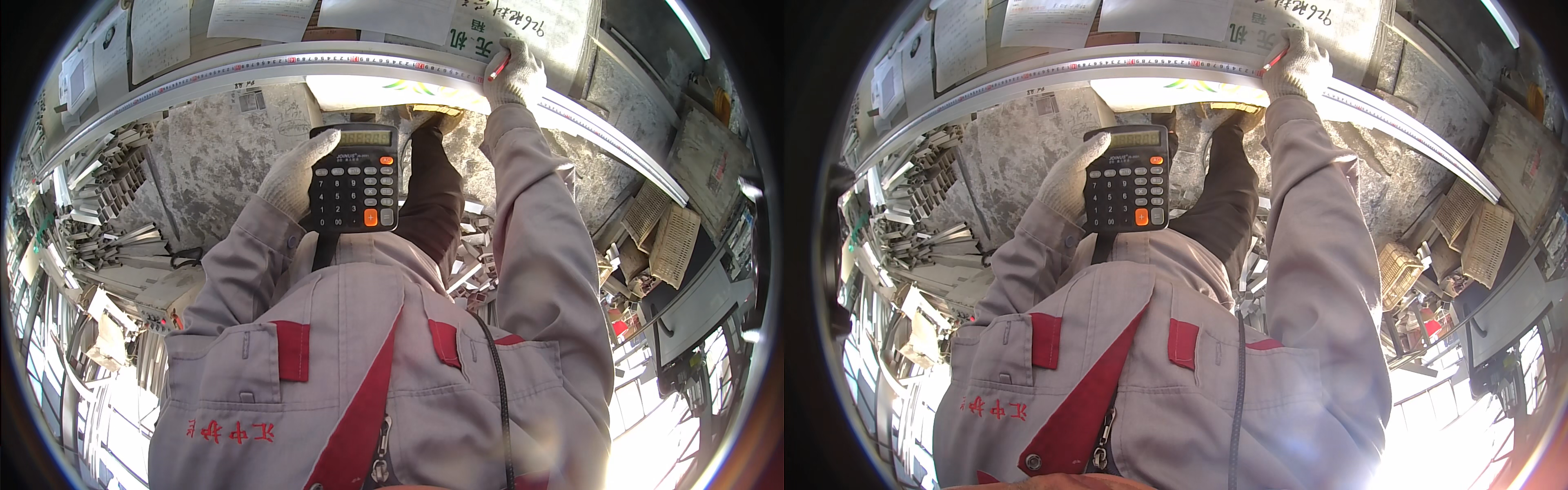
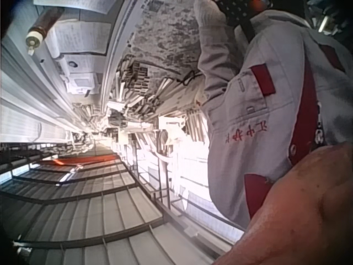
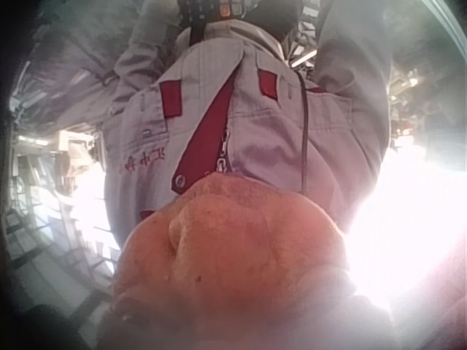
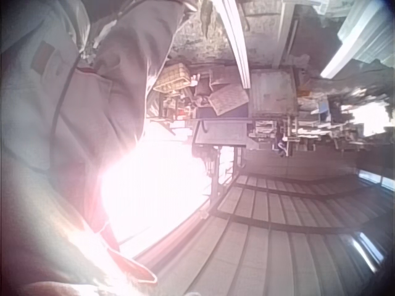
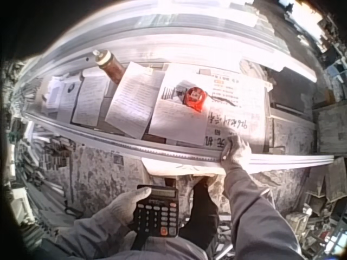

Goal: The person measures a long white profile with a tape measure and marks it with a red pen. They then use a calculator to perform calculations and record the results on a nearby paper. The person repeats this cycle of measuring, calculating, and writing multiple times.

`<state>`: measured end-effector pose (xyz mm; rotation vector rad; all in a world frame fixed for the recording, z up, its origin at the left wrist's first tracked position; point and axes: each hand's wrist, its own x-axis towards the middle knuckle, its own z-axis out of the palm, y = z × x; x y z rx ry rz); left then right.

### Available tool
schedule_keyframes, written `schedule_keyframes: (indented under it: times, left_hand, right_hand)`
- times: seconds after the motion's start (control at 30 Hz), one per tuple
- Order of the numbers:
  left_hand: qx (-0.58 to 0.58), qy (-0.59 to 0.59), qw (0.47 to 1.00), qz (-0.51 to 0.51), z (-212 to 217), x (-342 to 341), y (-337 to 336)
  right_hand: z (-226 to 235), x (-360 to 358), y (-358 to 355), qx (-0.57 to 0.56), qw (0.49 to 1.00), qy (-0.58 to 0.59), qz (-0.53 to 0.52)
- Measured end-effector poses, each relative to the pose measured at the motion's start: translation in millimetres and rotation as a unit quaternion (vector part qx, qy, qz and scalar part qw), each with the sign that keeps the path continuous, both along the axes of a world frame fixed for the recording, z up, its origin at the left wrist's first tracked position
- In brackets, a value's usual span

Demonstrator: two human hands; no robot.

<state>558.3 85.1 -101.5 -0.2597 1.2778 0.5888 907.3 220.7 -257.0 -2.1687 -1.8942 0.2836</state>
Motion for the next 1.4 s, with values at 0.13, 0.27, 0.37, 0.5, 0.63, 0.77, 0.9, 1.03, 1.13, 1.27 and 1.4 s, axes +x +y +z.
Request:
schedule_keyframes:
  times: [0.13,0.27,0.37,0.5,0.63,0.77,0.9,1.03,1.13,1.27,1.4]
  left_hand:
    - [-0.008,-0.001,1.000,-0.018,10,5,3]
    - [0.002,-0.015,0.999,-0.030,14,8,5]
    - [0.013,-0.006,0.999,-0.042,11,9,6]
    - [0.018,-0.001,0.999,-0.040,10,8,4]
    - [0.010,0.007,0.999,-0.044,9,5,3]
    - [0.008,0.005,0.999,-0.042,6,5,3]
    - [0.030,-0.001,0.997,-0.076,7,4,4]
    - [0.023,-0.025,0.996,-0.085,11,4,7]
    - [0.007,-0.041,0.994,-0.104,13,3,9]
    - [0.009,-0.086,0.991,-0.107,12,4,5]
    - [0.020,-0.131,0.985,-0.109,11,3,0]
  right_hand:
    - [-3,1,1,0.022,1.000,-0.005,0.004]
    - [-3,2,0,0.039,0.999,0.012,0.012]
    - [-4,1,0,0.049,0.999,0.014,0.009]
    - [-4,1,0,0.042,0.999,0.006,0.008]
    - [-2,2,0,0.028,1.000,0.001,0.008]
    - [1,0,0,0.029,1.000,-0.002,0.006]
    - [4,-1,-1,0.021,1.000,0.003,0.004]
    - [0,0,0,0.034,0.999,0.006,0.006]
    - [-4,1,0,0.043,0.999,0.008,0.009]
    - [-5,3,0,0.039,0.999,0.007,0.013]
    - [-4,2,0,0.025,1.000,-0.003,0.009]
